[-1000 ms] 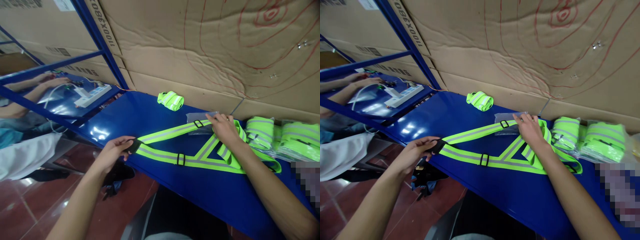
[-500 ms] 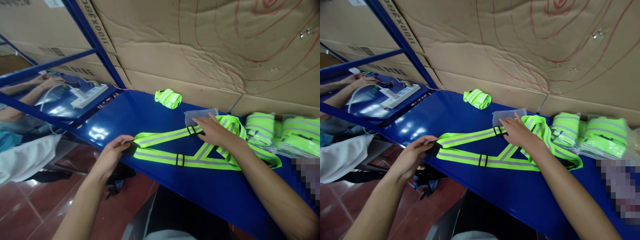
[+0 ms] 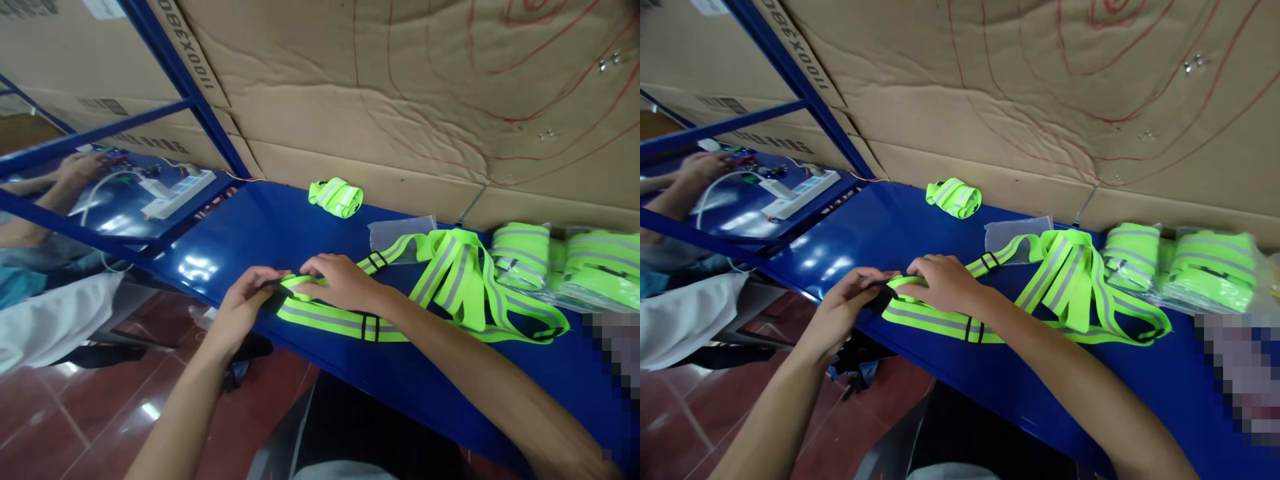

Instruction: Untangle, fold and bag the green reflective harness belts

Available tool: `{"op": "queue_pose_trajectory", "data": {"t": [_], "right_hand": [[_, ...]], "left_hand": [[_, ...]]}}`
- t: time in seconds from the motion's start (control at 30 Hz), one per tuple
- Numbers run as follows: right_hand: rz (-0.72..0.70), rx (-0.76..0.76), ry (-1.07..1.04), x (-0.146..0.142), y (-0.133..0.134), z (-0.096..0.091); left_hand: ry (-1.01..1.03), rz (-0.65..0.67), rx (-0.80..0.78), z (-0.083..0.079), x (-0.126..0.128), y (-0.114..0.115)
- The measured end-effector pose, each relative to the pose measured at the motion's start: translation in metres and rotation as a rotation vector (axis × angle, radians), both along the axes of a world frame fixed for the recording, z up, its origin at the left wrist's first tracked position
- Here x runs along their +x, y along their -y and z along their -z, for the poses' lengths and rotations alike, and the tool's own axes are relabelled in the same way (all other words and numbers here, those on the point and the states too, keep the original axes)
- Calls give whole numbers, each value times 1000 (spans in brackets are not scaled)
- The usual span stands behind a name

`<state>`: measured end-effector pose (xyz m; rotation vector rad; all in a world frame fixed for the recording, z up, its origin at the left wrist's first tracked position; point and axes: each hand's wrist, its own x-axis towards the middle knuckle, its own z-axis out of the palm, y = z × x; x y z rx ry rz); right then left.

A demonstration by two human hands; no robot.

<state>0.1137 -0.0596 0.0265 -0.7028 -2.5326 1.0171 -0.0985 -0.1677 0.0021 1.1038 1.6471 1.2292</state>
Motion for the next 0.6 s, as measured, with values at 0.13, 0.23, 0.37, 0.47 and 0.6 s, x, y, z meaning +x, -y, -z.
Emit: {"op": "queue_pose_trajectory", "data": {"t": [0.13,0.23,0.37,0.47,0.6], "right_hand": [[-50,-80,74,-1,-17,0],[-66,-67,114,4,-21,-8],[-64,-12,138,-5,-20,-22],[-87,21,154,-14,-23,-28],[-78,50,155,-15,-29,-33]], "left_hand": [[-46,42,-9,-3,-2,4],[-97,124,-11,0,-1,5],[-395,155,64,5,7,6],[-504,138,47,8,13,8],[-570,186,15,12,12,14]]}}
